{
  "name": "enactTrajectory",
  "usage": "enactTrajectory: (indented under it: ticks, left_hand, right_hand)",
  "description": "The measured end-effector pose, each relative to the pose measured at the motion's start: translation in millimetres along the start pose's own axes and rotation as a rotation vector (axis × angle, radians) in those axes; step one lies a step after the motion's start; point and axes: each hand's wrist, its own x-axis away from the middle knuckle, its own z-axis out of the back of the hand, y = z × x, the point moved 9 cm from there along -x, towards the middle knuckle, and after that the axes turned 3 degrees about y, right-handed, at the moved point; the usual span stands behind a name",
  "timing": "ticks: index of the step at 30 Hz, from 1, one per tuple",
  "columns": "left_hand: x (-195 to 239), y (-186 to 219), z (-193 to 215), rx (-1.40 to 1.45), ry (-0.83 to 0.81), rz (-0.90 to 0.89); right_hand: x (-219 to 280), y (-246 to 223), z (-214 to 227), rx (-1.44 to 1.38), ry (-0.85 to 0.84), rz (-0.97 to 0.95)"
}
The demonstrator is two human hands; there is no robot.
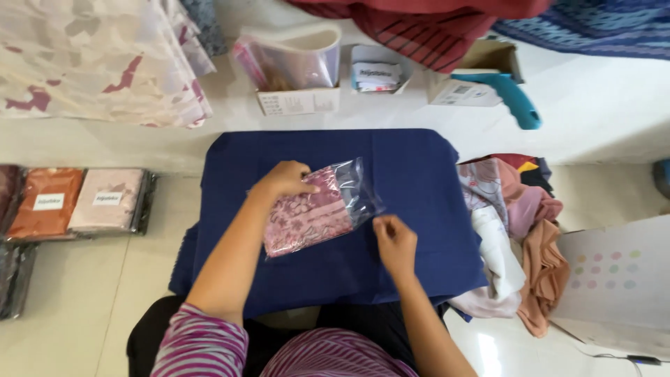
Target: The person folds a patterned scarf on a blue surface, using a lint roller to clean it between folds. They then place the folded scarf into a clear plastic bag and seal it.
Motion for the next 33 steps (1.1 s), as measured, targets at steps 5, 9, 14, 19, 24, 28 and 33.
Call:
enactTrajectory:
  ticks: [5,9,14,19,24,28,33]
  left_hand:
    - [85.1,51.3,109.1,0.5,-0.052,-0.189]
    - [125.5,68.3,155.3,0.788,-0.006,-0.268]
    - [166.8,69.9,204.0,1.116,0.276,-0.379]
    - [160.6,27.9,188.8,1.214,0.51,-0.247]
    - [152.6,13.5,162.3,1.171,0.553,-0.138]
    - [163.0,21.4,185.5,1.112,0.63,-0.155]
    - [190.0,30.2,222.5,0.979,0.651,-0.134]
  right_hand:
    - [21.6,29.3,-28.8,-0.483,-0.268,-0.521]
    - [-10.5,-32.0,-53.3,-0.814,-0.417,-0.371]
    - [-79.9,-121.1,-38.9,-0.601,-0.27,0.116]
    - [-107.0,-169.3,-41.0,-0.559,-0.403,0.179]
    - [-102.7,-158.8,-53.5,-0.568,-0.545,0.077]
    - [-108.0,-160.6,-48.6,-0.549,-0.542,0.049]
    - [-105.9,-206.2,-10.7,-0.257,-0.446,0.325]
